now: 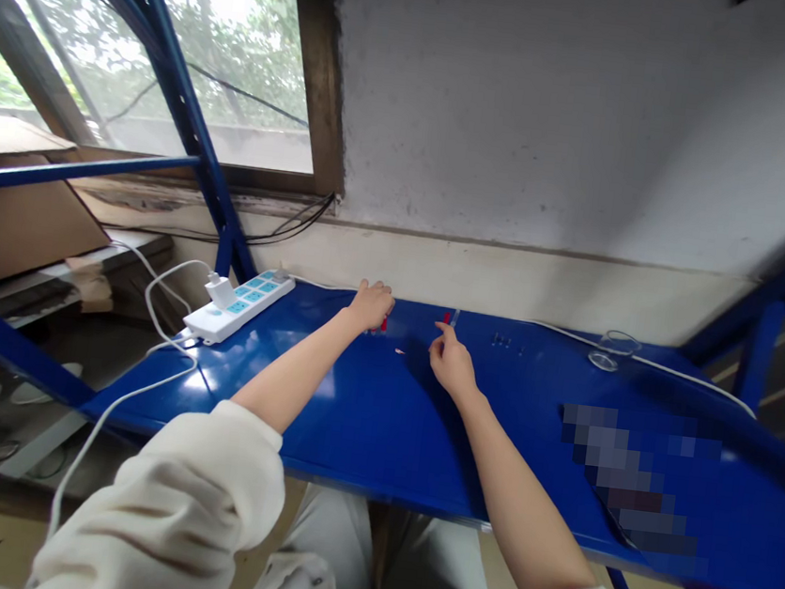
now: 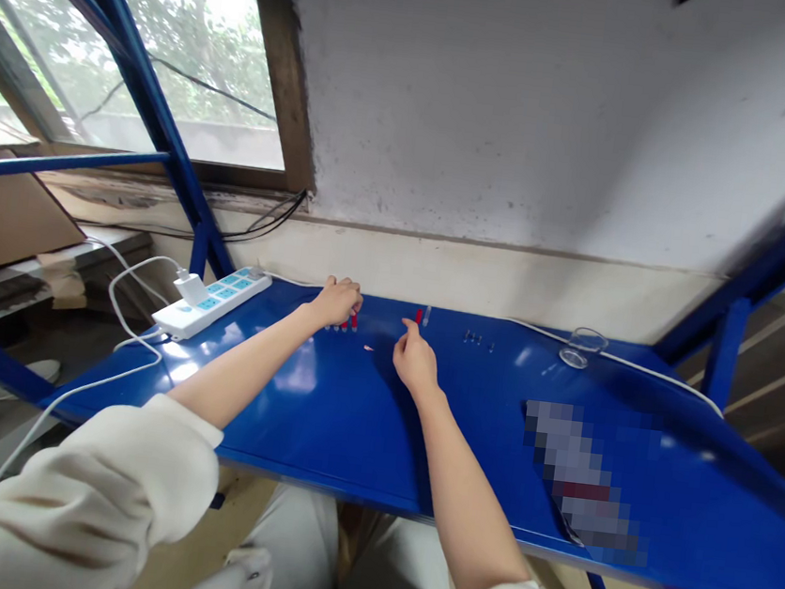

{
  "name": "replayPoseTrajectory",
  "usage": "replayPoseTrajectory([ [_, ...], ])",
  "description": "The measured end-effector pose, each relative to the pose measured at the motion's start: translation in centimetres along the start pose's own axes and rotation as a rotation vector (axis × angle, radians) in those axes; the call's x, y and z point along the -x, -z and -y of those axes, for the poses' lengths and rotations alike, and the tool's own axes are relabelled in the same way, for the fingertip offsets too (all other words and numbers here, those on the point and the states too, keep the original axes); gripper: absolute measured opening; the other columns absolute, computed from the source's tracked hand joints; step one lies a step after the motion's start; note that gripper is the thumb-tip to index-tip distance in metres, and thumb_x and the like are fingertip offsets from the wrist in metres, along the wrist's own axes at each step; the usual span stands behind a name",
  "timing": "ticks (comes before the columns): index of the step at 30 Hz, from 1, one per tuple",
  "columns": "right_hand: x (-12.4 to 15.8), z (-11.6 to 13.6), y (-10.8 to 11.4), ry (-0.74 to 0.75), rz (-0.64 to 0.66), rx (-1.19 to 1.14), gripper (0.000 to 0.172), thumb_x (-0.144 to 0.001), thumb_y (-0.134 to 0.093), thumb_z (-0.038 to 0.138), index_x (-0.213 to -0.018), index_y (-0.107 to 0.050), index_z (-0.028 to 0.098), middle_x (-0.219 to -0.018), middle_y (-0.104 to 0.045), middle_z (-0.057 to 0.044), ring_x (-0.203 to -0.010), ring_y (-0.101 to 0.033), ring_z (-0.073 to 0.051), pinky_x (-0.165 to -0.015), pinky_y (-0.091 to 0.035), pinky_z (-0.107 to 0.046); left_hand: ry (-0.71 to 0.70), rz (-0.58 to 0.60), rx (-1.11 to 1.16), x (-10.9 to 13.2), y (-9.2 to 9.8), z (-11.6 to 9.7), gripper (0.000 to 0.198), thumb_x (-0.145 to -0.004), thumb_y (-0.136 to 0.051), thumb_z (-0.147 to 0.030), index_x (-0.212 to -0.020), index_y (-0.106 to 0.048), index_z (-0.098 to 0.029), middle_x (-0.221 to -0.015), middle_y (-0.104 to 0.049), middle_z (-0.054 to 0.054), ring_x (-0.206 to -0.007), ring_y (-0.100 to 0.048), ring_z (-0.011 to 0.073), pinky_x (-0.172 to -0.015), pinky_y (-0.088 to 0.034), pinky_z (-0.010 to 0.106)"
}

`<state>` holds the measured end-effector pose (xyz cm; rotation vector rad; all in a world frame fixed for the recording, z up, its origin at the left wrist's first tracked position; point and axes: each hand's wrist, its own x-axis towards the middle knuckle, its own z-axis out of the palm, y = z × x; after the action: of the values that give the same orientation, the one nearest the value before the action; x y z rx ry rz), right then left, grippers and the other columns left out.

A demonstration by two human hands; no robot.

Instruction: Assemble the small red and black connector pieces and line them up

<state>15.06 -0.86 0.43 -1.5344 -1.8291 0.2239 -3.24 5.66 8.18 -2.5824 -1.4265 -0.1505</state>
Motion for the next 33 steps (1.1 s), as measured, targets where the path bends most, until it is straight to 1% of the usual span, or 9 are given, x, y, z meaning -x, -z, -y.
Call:
replayPoseTrajectory([
  [7,0.0,0.2,0.1,-0.013,0.008,0.017,0.044,-0.078,-0.034,0.016,-0.122,-0.040,0.014,-0.077,-0.064,-0.008,-0.073,-0.060,-0.020,-0.066,-0.042,-0.029,0.013,-0.005,0.086,0.1,0.0,0.4,0.017,-0.067,-0.048,-0.002,-0.062,-0.058,-0.014,-0.087,-0.056,0.010,-0.095,-0.046,0.0254,-0.088,-0.025,0.046],
  [13,-0.1,0.0,0.1,0.006,-0.004,0.017,0.044,-0.078,-0.034,0.015,-0.121,-0.041,0.013,-0.075,-0.064,-0.008,-0.073,-0.060,-0.020,-0.067,-0.043,-0.029,0.009,0.008,0.034,0.2,0.0,0.4,0.015,-0.068,-0.050,-0.005,-0.066,-0.060,-0.015,-0.089,-0.058,0.010,-0.093,-0.046,0.0229,-0.089,-0.027,0.045],
  [17,-0.1,-0.1,0.0,-0.001,-0.005,0.022,0.044,-0.078,-0.034,0.015,-0.121,-0.042,0.013,-0.076,-0.064,-0.008,-0.073,-0.060,-0.020,-0.067,-0.043,-0.029,0.018,0.015,0.034,0.1,-0.1,0.6,0.011,-0.070,-0.053,-0.007,-0.067,-0.061,-0.015,-0.090,-0.058,0.010,-0.095,-0.047,0.0241,-0.089,-0.026,0.046],
  [19,-0.1,0.0,0.1,-0.006,-0.007,0.025,0.043,-0.078,-0.034,0.014,-0.120,-0.043,0.014,-0.078,-0.064,-0.008,-0.073,-0.060,-0.019,-0.067,-0.043,-0.029,0.027,-0.010,0.056,0.2,0.1,0.6,0.008,-0.070,-0.055,-0.010,-0.068,-0.060,-0.015,-0.089,-0.058,0.010,-0.095,-0.047,0.0246,-0.089,-0.026,0.045],
  [21,-0.1,0.1,0.3,-0.011,-0.006,0.028,0.042,-0.078,-0.034,0.014,-0.119,-0.045,0.014,-0.081,-0.065,-0.009,-0.073,-0.060,-0.019,-0.067,-0.043,-0.028,0.041,-0.093,0.108,0.4,0.2,0.4,0.007,-0.072,-0.055,-0.013,-0.071,-0.061,-0.016,-0.089,-0.059,0.009,-0.095,-0.048,0.0240,-0.089,-0.028,0.044],
  [25,-0.4,-0.1,0.6,-0.048,0.002,0.077,0.035,-0.077,-0.034,0.011,-0.104,-0.056,0.017,-0.089,-0.065,-0.008,-0.080,-0.060,-0.018,-0.072,-0.042,-0.030,0.116,-0.402,0.393,1.3,-0.3,-1.7,0.014,-0.078,-0.047,-0.018,-0.083,-0.060,-0.017,-0.090,-0.062,0.006,-0.089,-0.053,0.0191,-0.083,-0.036,0.035],
  [28,-0.5,-0.7,0.7,-0.121,-0.012,0.151,0.031,-0.077,-0.036,0.013,-0.092,-0.061,0.018,-0.095,-0.065,-0.008,-0.090,-0.058,-0.022,-0.077,-0.041,-0.034,0.178,-0.536,0.718,2.3,-1.8,-4.4,0.018,-0.081,-0.042,-0.019,-0.089,-0.058,-0.016,-0.083,-0.063,0.005,-0.076,-0.057,0.0131,-0.072,-0.043,0.026],
  [31,-0.7,-1.5,0.7,-0.188,-0.049,0.165,0.031,-0.076,-0.038,0.015,-0.097,-0.061,0.019,-0.096,-0.065,-0.008,-0.093,-0.057,-0.023,-0.078,-0.040,-0.037,0.205,-0.571,0.836,3.4,-4.0,-7.1,0.019,-0.081,-0.042,-0.019,-0.091,-0.058,-0.017,-0.079,-0.063,0.003,-0.073,-0.057,0.0118,-0.070,-0.044,0.024],
  [33,-0.9,-2.2,0.6,-0.233,-0.086,0.156,0.034,-0.075,-0.040,0.016,-0.102,-0.060,0.020,-0.096,-0.064,-0.009,-0.093,-0.057,-0.023,-0.079,-0.040,-0.038,0.230,-0.513,0.809,4.1,-5.2,-8.3,0.018,-0.081,-0.043,-0.022,-0.090,-0.059,-0.019,-0.075,-0.063,0.002,-0.068,-0.057,0.0122,-0.066,-0.044,0.024],
])
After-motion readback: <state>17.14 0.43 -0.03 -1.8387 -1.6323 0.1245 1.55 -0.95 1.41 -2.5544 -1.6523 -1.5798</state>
